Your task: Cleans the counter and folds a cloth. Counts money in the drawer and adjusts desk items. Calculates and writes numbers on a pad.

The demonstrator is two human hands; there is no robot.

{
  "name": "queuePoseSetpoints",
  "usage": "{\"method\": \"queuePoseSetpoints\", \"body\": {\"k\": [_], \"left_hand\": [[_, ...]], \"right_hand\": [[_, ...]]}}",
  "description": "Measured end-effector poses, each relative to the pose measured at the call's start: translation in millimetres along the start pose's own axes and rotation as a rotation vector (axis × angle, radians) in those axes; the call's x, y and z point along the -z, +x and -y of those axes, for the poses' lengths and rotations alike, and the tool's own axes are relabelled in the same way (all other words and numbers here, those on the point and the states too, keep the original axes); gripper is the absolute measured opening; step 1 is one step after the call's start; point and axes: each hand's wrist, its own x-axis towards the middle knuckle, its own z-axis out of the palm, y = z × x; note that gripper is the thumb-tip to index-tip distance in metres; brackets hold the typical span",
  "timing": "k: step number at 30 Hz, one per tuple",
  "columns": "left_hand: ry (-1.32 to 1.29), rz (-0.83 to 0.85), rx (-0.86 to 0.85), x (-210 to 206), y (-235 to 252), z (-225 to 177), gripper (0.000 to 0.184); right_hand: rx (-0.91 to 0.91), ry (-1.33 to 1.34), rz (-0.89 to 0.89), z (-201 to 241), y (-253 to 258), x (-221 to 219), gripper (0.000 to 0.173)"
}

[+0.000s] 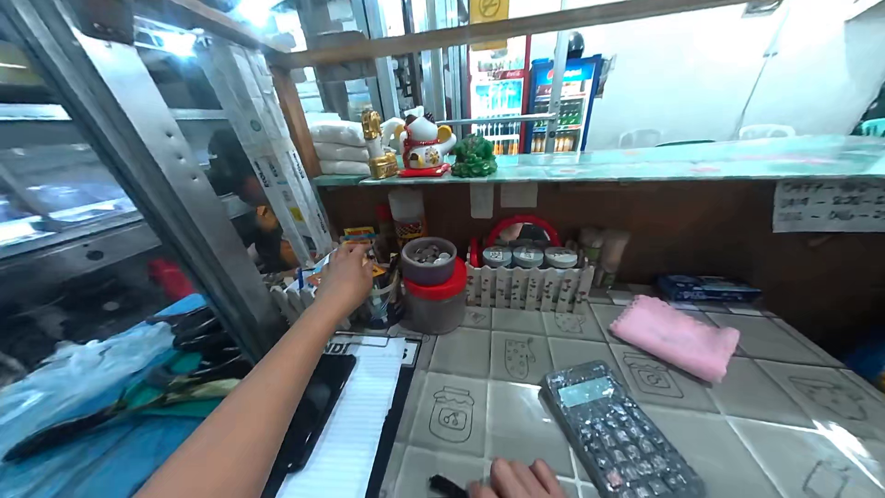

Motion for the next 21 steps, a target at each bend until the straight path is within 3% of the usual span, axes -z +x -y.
{"method": "queuePoseSetpoints", "body": {"k": [3, 6, 13, 16, 19, 21], "left_hand": [[-0.043, -0.146, -0.214, 7.8, -52.6, -5.1, 0.036], [-0.001, -0.227, -0.353, 23.4, -135.2, -0.5, 0.036], [-0.066, -0.204, -0.166, 25.9, -305.8, 71.9, 0.034], [-0.145, -0.189, -0.104, 16.0, -332.3, 77.8, 0.032], [-0.184, -0.179, -0.105, 6.0, -338.4, 77.3, 0.030], [-0.139, -0.177, -0.091, -1.9, -342.0, 77.8, 0.034]], "right_hand": [[-0.051, 0.006, -0.099, 5.9, 0.1, 6.7, 0.019], [-0.056, 0.055, -0.227, 9.1, -0.5, 13.6, 0.017], [0.035, 0.147, -0.459, -0.4, 0.2, 8.4, 0.023], [0.034, 0.422, -0.401, 4.6, 8.0, 3.8, 0.035], [0.088, 0.742, -0.225, 18.1, 19.4, 5.7, 0.051], [0.057, 0.890, -0.132, 36.4, 27.3, 10.5, 0.051]]}}
